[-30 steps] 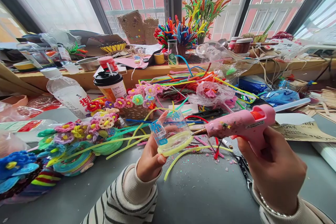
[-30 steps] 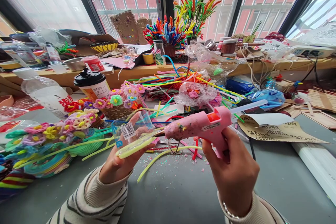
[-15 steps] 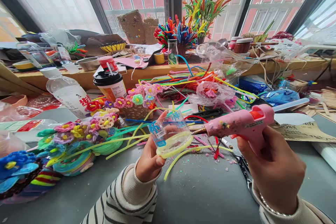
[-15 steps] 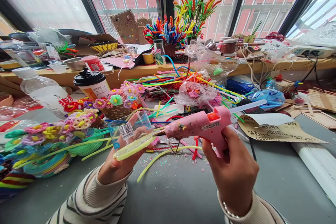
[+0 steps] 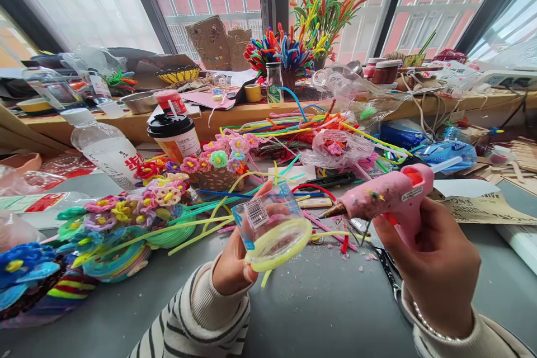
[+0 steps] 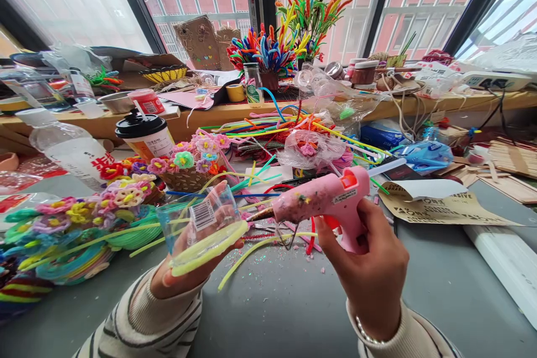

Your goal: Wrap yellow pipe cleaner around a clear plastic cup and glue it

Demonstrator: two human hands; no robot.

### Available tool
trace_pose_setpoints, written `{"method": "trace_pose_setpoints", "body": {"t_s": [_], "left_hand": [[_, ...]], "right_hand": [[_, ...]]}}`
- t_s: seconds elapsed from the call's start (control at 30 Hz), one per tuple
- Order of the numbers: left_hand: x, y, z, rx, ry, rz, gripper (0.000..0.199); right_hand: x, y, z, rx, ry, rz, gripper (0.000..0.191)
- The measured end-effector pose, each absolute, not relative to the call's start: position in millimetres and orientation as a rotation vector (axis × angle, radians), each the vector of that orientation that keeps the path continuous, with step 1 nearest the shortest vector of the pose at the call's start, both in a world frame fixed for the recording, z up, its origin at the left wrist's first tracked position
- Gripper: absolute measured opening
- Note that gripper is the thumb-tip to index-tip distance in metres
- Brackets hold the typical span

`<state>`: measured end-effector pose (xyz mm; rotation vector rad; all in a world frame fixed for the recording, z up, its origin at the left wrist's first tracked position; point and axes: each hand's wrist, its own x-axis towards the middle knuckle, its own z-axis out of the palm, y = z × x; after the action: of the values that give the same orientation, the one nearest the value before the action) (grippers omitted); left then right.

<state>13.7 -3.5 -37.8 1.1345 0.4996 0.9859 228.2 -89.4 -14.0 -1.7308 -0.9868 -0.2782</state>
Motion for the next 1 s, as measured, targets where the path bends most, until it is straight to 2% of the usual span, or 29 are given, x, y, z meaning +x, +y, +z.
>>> {"method": "trace_pose_setpoints", "body": {"t_s": [0.13, 0.4, 1.0], "left_hand": [[14.3, 3.7, -44.0, 1.152, 0.346, 0.955, 0.114], [19.2, -14.8, -20.2, 1.076, 0.423, 0.965, 0.099], [19.4, -13.3, -21.1, 1.065, 0.394, 0.953, 0.104]], "right_hand": [[227.5, -90.8, -15.2, -1.728, -1.010, -0.300, 0.049], [223.3, -90.6, -10.4, -1.706, -1.092, -0.409, 0.043], [223.4, -93.8, -12.0, -1.727, -1.097, -0.478, 0.040]]}}
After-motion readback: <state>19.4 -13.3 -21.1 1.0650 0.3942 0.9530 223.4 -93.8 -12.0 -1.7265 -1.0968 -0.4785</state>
